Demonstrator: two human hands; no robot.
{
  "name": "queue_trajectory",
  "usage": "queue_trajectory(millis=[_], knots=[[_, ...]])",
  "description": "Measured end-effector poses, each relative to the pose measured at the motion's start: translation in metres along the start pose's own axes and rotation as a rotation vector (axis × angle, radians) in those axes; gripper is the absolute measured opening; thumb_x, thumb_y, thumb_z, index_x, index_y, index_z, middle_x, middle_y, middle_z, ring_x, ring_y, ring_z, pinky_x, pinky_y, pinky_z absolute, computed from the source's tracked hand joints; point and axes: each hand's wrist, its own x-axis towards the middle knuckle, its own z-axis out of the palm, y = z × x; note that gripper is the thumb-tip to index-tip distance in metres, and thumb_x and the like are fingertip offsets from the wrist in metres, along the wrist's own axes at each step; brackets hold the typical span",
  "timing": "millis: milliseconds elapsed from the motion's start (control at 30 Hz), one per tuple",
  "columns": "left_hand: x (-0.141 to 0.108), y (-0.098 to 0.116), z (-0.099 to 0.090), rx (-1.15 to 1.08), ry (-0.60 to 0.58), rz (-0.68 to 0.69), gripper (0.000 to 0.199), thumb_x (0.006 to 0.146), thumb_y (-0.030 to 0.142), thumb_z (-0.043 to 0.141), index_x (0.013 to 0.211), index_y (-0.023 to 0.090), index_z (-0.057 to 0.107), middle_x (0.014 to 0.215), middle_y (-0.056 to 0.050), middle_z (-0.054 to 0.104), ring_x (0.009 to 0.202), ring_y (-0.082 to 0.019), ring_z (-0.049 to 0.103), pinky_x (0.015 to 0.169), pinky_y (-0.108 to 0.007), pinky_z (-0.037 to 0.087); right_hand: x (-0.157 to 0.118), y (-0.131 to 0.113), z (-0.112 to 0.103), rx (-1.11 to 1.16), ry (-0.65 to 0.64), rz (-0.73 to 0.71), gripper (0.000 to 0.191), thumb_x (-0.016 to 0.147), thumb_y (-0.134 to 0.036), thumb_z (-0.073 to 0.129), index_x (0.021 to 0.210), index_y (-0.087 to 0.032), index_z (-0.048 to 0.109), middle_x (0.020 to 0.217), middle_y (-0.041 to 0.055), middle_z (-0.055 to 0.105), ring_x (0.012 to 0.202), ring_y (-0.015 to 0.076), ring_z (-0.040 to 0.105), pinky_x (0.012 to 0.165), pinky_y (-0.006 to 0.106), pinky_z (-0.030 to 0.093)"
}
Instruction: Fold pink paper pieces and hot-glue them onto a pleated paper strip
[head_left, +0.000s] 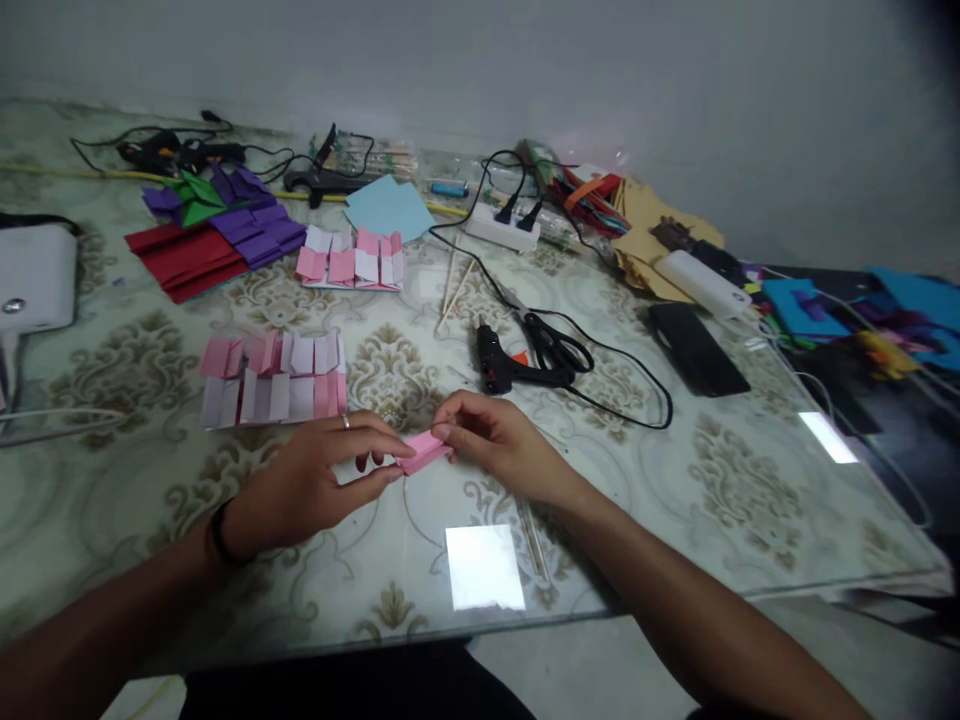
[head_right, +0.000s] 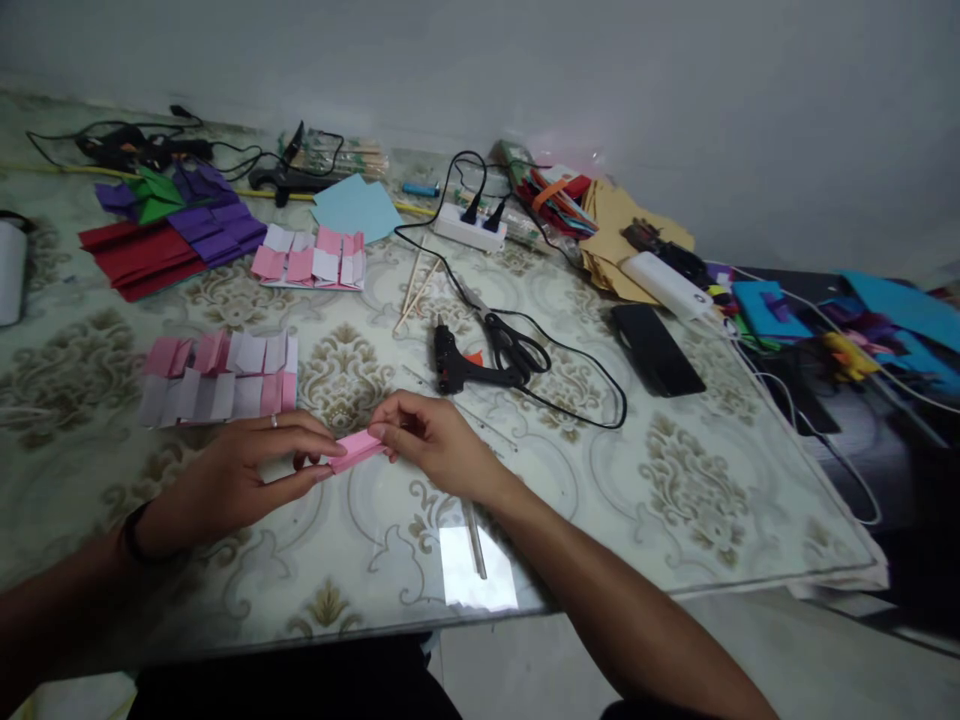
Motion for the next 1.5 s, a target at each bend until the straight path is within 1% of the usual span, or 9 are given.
queue_trajectory(millis=[167,300,500,600,767,900,1167,1267,1500], knots=[[0.001,0.001,-0.001,-0.044,-0.032,-0.07,0.017,0.096,0.032,0.065,0.105,0.025,0.077,0.105,0.001,0.077,0.089,-0.009,0.071,0.081,-0.018,0.056,-0.001,0.0,0.0,-0.082,0.032,-0.015,0.022,0.093,-0.038,0.065,0.089,-0.016,0.065,0.071,-0.0024,0.06,0.066,0.0087,0.054,0.064,0.021,0.041],[0.002,0.001,0.0,-0.035,-0.036,-0.093,0.014,0.095,0.029,0.066,0.102,0.024,0.077,0.103,0.0,0.077,0.091,-0.01,0.072,0.079,-0.018,0.055,-0.002,-0.001,0.001,-0.143,0.061,-0.06,0.02,0.094,-0.035,0.065,0.09,-0.016,0.068,0.074,-0.0015,0.063,0.068,0.0084,0.054,0.064,0.021,0.042],[0.001,-0.001,0.006,0.003,0.017,-0.12,0.012,0.096,0.028,0.065,0.099,0.024,0.077,0.1,0.001,0.078,0.09,-0.009,0.072,0.084,-0.02,0.054,-0.002,-0.003,0.003,-0.176,0.13,-0.124,0.02,0.096,-0.035,0.063,0.096,-0.017,0.072,0.087,0.0023,0.071,0.075,0.0102,0.061,0.069,0.022,0.046],[-0.001,-0.001,0.008,0.055,0.057,-0.092,0.012,0.097,0.026,0.063,0.099,0.024,0.075,0.099,0.001,0.077,0.09,-0.01,0.072,0.085,-0.022,0.054,-0.002,-0.005,0.005,-0.142,0.146,-0.128,0.024,0.097,-0.039,0.063,0.101,-0.018,0.072,0.091,0.004,0.073,0.077,0.0112,0.063,0.07,0.023,0.048],[-0.002,-0.002,0.009,0.142,0.07,-0.019,0.015,0.1,0.019,0.055,0.102,0.022,0.07,0.101,0.0,0.074,0.094,-0.011,0.069,0.088,-0.024,0.053,-0.001,-0.002,0.008,0.009,0.106,-0.107,0.027,0.09,-0.039,0.074,0.106,-0.019,0.069,0.093,0.0031,0.072,0.084,0.0111,0.067,0.079,0.024,0.054],[0.001,-0.001,0.009,0.12,0.067,-0.046,0.018,0.101,0.017,0.05,0.099,0.021,0.067,0.101,-0.001,0.071,0.095,-0.012,0.067,0.088,-0.025,0.052,-0.001,0.001,0.01,0.048,0.084,-0.137,0.027,0.086,-0.034,0.078,0.107,-0.02,0.068,0.095,0.0023,0.072,0.088,0.0105,0.068,0.086,0.024,0.057],[0.003,0.005,0.006,-0.076,0.035,-0.204,0.02,0.104,0.029,0.047,0.095,0.02,0.063,0.097,0.0,0.069,0.092,-0.012,0.064,0.086,-0.025,0.05,-0.001,-0.004,0.008,-0.213,0.061,-0.313,0.012,0.093,-0.028,0.071,0.102,-0.02,0.073,0.101,0.0049,0.071,0.094,0.0118,0.068,0.084,0.025,0.056],[0.002,0.006,0.008,-0.101,0.001,-0.226,0.021,0.105,0.031,0.045,0.098,0.021,0.062,0.099,0.001,0.069,0.093,-0.011,0.063,0.087,-0.025,0.048,-0.001,-0.004,0.007,-0.276,0.068,-0.346,0.008,0.095,-0.026,0.067,0.098,-0.02,0.073,0.098,0.0044,0.072,0.09,0.0117,0.067,0.081,0.024,0.054],[-0.001,0.006,0.01,-0.116,-0.083,-0.263,0.022,0.102,0.034,0.05,0.091,0.021,0.063,0.089,0.001,0.067,0.083,-0.012,0.06,0.075,-0.025,0.047,-0.003,-0.004,0.007,-0.354,-0.011,-0.352,0.013,0.101,-0.026,0.058,0.098,-0.02,0.069,0.102,0.0059,0.071,0.096,0.0137,0.066,0.086,0.027,0.052]])
